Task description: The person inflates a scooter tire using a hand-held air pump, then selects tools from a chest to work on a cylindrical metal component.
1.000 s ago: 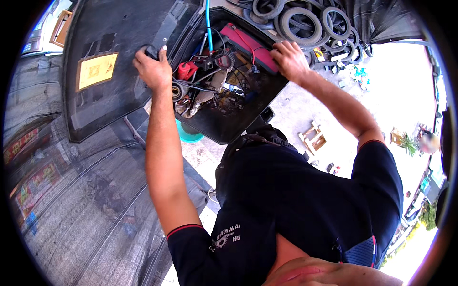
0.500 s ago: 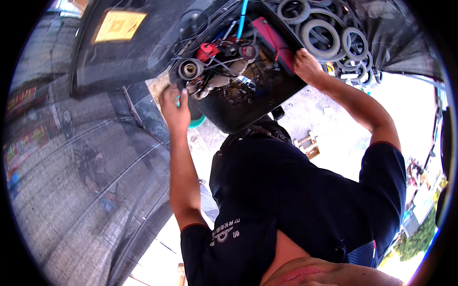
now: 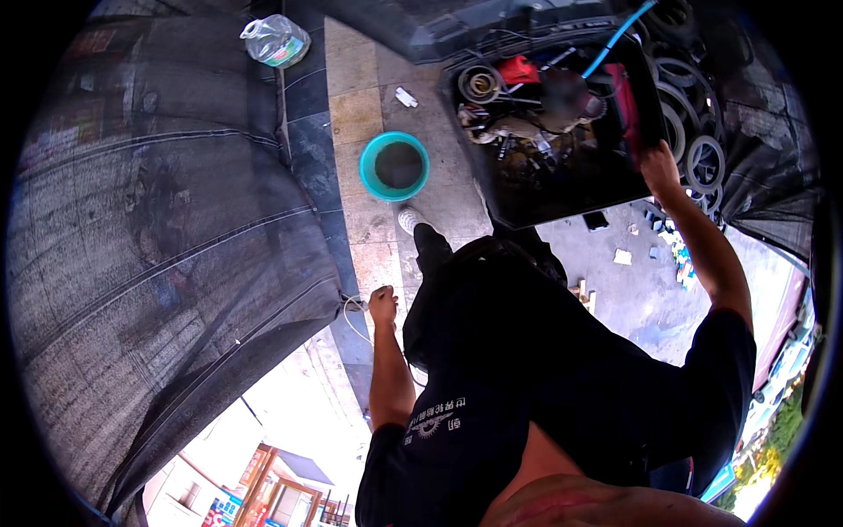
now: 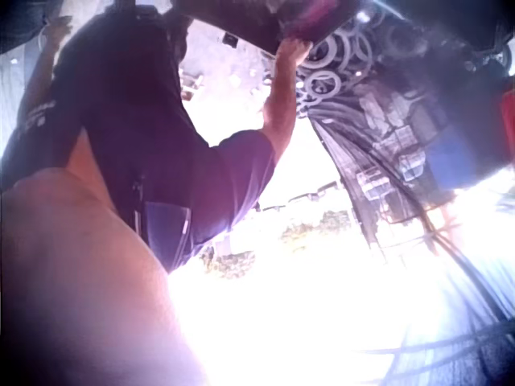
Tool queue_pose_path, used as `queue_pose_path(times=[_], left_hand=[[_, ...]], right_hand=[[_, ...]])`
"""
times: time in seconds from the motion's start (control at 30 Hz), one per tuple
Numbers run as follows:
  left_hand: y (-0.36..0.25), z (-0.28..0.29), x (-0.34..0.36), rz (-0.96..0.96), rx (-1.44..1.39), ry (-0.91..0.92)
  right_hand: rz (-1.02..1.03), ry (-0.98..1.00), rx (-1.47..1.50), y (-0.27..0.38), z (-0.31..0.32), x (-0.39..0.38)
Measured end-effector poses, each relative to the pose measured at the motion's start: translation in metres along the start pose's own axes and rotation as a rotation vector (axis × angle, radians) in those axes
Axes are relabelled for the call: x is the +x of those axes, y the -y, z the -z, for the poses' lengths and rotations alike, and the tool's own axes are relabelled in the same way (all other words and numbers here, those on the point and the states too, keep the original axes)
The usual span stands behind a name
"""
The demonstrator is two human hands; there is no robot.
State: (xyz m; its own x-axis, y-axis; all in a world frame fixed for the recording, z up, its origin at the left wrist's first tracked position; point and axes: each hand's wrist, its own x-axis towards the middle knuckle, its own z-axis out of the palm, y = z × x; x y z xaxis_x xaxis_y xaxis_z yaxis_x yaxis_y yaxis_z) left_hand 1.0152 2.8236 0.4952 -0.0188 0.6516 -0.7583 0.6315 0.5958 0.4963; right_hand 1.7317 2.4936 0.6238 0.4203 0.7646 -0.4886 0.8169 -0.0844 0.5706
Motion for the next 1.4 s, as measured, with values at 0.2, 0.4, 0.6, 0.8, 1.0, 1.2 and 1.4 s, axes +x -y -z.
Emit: queue_pose_path(times=[0.2, 0.4, 0.6, 0.8, 1.0, 1.2, 1.4], left_hand=[[0.018, 0.082, 0.043, -0.048, -0.146, 0.064], [-0.008, 0.192, 0.082, -0.023, -0.218, -0.102], [-0.066, 0.227, 0.081, -0.037, -0.538, 0.132], [-0.170, 0.187, 0.109, -0.005, -0.287, 0.668], [-0.304, 0.143, 0.185, -0.027, -0.074, 0.685], [-0.441, 0.142, 0.198, -0.148, -0.055, 0.408], [-0.576, 0.149, 0.242, -0.366, -0.133, 0.396]], right_hand=[[-0.389, 0.185, 0.191, 0.013, 0.108, 0.019], [-0.089, -0.313, 1.056, 0.127, 0.344, 0.031], [0.424, -0.127, 1.091, 0.266, 0.483, 0.095], [0.671, -0.012, 0.996, 0.367, 0.532, 0.256], [0.979, 0.438, 0.685, 0.421, 0.505, 0.483], [0.895, 1.228, 0.988, 0.328, 0.611, 0.586], [1.024, 1.142, 0.947, 0.273, 0.676, 0.693]])
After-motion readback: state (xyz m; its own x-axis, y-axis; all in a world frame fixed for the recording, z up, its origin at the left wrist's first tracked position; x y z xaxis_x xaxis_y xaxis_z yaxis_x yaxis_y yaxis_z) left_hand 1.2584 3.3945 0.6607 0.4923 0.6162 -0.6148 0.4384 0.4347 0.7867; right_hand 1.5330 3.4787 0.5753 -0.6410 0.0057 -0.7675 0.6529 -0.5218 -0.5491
